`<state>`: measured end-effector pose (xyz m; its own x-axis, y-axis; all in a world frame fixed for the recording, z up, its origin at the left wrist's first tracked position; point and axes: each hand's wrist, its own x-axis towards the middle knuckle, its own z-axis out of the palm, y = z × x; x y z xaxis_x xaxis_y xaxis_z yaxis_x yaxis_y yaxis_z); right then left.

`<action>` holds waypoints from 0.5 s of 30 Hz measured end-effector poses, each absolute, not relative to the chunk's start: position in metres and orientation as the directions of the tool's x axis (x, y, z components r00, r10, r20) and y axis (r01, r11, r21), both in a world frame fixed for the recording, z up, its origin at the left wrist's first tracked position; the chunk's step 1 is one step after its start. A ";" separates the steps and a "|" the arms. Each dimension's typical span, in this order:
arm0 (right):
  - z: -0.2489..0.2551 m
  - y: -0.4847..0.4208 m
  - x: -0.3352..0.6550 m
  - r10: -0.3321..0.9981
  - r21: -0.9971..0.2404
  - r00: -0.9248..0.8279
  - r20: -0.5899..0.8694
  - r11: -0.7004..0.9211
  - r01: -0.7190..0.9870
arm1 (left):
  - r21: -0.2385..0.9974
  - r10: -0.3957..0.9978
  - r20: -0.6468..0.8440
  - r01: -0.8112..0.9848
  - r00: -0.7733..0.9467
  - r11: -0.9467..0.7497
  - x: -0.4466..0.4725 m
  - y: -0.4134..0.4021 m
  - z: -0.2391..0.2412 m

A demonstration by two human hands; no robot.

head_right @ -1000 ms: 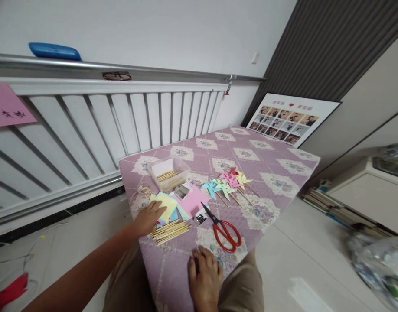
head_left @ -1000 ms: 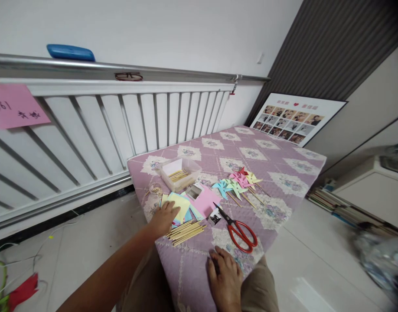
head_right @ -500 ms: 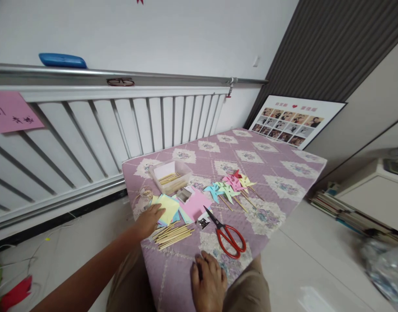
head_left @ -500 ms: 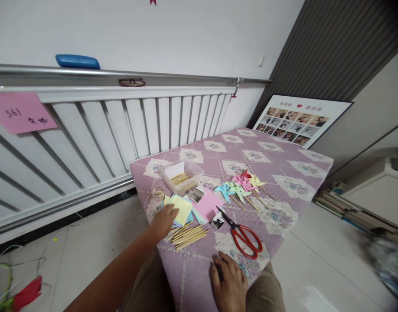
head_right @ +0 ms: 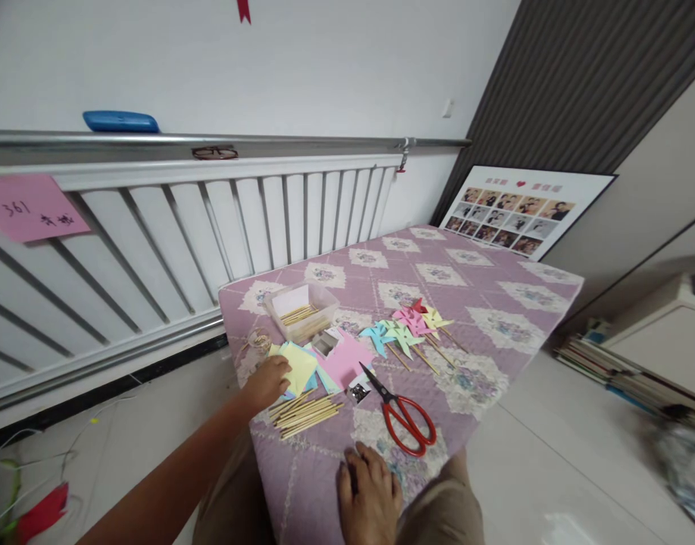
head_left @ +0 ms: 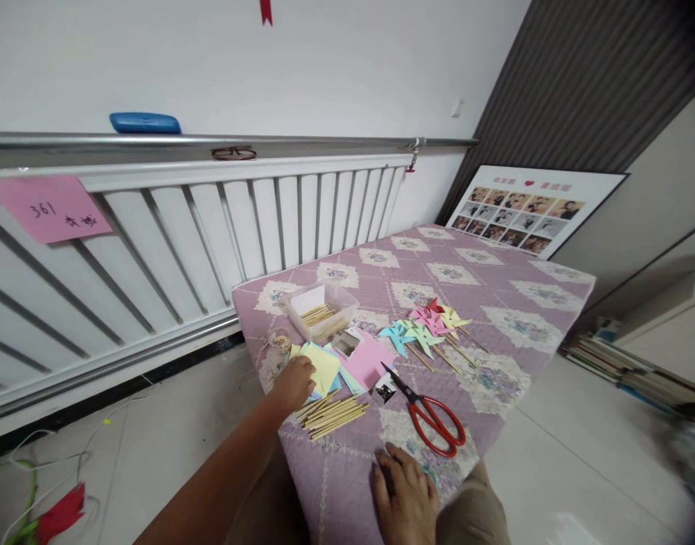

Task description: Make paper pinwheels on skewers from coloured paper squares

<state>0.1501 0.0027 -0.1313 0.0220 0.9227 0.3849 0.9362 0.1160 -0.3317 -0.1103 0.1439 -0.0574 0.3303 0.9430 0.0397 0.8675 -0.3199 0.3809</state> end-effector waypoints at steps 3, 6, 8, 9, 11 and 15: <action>-0.131 0.002 0.150 0.915 -0.327 0.025 0.402 0.118 0.938 | 0.393 0.936 0.014 0.859 0.351 -0.329 -0.110 0.142 -0.062; -0.131 0.003 0.150 0.916 -0.322 0.014 0.400 0.126 0.938 | 0.406 0.938 0.005 0.856 0.348 -0.320 -0.112 0.141 -0.065; -0.131 0.003 0.151 0.918 -0.321 0.010 0.396 0.129 0.938 | 0.413 0.939 0.005 0.855 0.343 -0.315 -0.113 0.141 -0.066; -0.130 0.003 0.151 0.919 -0.321 0.010 0.395 0.128 0.938 | 0.417 0.939 0.007 0.853 0.342 -0.314 -0.114 0.141 -0.066; -0.130 0.002 0.150 0.920 -0.320 0.010 0.392 0.126 0.939 | 0.422 0.939 0.009 0.850 0.343 -0.315 -0.114 0.140 -0.065; -0.130 0.002 0.150 0.924 -0.314 0.010 0.382 0.120 0.942 | 0.432 0.936 0.013 0.842 0.352 -0.322 -0.116 0.140 -0.060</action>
<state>0.1495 0.0021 -0.1297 0.0095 0.9243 0.3816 0.9419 0.1199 -0.3138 -0.1156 0.1399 -0.0602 0.3517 0.9360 0.0125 0.8425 -0.3224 0.4316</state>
